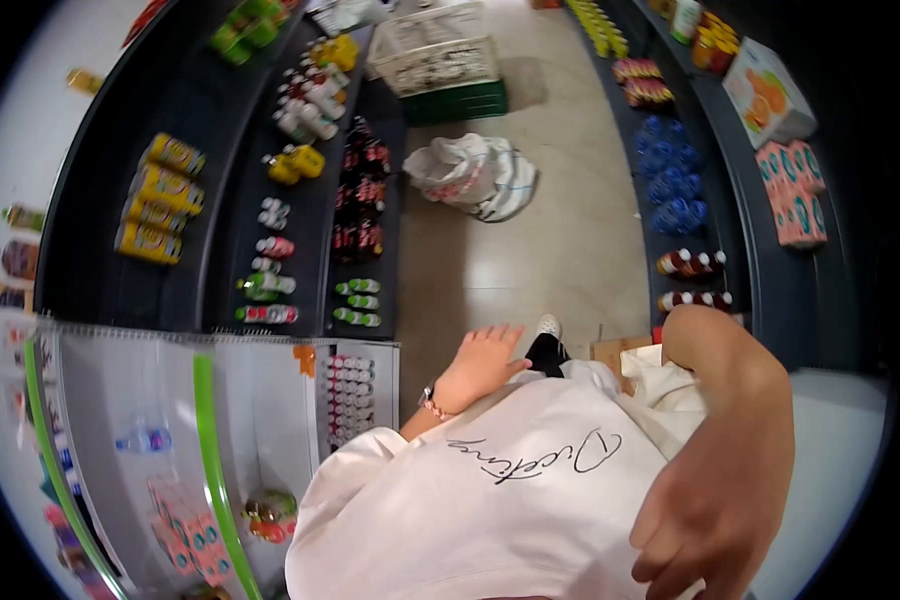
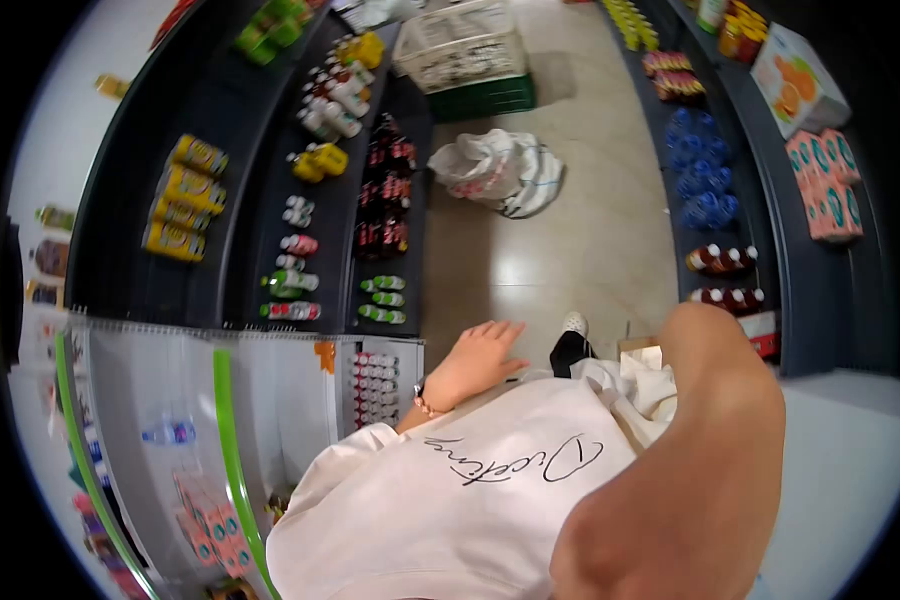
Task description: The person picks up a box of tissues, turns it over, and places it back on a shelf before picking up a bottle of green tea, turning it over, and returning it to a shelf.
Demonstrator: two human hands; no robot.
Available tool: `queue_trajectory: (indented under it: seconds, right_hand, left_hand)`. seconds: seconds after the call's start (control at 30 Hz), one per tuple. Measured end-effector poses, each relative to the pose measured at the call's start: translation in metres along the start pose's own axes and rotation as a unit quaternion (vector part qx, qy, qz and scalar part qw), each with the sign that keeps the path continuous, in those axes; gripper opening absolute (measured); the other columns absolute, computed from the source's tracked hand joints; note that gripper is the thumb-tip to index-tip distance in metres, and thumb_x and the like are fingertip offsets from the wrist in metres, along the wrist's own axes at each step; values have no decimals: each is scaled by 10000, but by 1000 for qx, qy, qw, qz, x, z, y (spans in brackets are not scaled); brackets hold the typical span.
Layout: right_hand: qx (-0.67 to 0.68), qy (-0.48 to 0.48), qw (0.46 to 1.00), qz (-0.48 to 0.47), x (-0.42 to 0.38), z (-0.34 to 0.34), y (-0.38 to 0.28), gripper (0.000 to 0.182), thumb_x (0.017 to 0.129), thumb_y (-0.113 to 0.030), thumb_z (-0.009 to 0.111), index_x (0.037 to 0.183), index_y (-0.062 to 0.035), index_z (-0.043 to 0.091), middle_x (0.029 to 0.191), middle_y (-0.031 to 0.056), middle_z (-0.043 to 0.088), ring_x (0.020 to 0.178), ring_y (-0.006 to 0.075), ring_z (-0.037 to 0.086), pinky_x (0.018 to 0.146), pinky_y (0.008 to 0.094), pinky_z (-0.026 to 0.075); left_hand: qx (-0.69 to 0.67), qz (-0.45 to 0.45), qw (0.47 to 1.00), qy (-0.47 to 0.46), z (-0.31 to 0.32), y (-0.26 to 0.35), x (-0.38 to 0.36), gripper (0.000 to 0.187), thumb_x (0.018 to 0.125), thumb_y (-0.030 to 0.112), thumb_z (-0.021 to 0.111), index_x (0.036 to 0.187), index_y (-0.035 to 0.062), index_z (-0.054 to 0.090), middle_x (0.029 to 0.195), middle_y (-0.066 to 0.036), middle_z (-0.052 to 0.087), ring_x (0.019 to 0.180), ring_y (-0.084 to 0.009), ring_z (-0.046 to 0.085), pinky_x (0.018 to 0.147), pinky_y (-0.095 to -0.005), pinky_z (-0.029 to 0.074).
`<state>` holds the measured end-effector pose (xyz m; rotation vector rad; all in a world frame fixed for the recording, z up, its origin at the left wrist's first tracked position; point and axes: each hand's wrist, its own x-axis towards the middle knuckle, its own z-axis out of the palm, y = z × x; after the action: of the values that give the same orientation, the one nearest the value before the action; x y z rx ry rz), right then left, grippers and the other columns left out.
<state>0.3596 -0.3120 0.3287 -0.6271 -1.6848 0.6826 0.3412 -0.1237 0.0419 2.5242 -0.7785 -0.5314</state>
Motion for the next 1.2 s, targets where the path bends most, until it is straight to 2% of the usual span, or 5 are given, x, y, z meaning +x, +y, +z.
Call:
queue_trajectory:
  seconds: [0.27,0.57,0.67,0.83,1.2]
  right_hand:
    - [-90,95,991,40,-36,-18,-46,176,856,-226,534,967,-125,625,580,-14,460,442,97,483,395,215,334]
    - [-109,43,986,121,-70,-62,-46,312,838,-338,587,1035,-97,615,589,4,482,473,110,534,400,221,400]
    - [-86,-19,985,145,-86,-85,-48,250,771,-260,643,785,-50,509,731,98,522,674,209,552,527,274,429]
    - [-105,155,981,49,-101,-162,-67,351,843,-365,590,1050,-82,610,591,9,491,464,125,539,396,221,409]
    - [-188,173,964,68,-146,-309,-65,276,847,-352,609,999,-121,607,587,10,513,463,116,522,404,220,370]
  left_hand:
    - [28,96,995,-30,-15,1,102,580,844,390,561,1289,42,431,1258,-206,488,1145,-367,467,951,-451,365]
    - [-20,173,980,-96,-18,8,172,608,855,408,538,1307,27,399,1242,-204,493,1142,-360,469,940,-447,370]
    - [-13,124,982,-141,-29,-3,198,630,857,429,535,1331,39,394,1287,-180,476,1170,-368,453,973,-439,362]
    - [11,170,970,-171,-61,-26,281,632,852,424,541,1321,23,402,1271,-199,484,1158,-367,465,964,-429,373]
    - [84,246,960,-106,-143,-77,463,584,826,414,573,1229,0,485,1184,-175,551,1091,-341,520,921,-444,393]
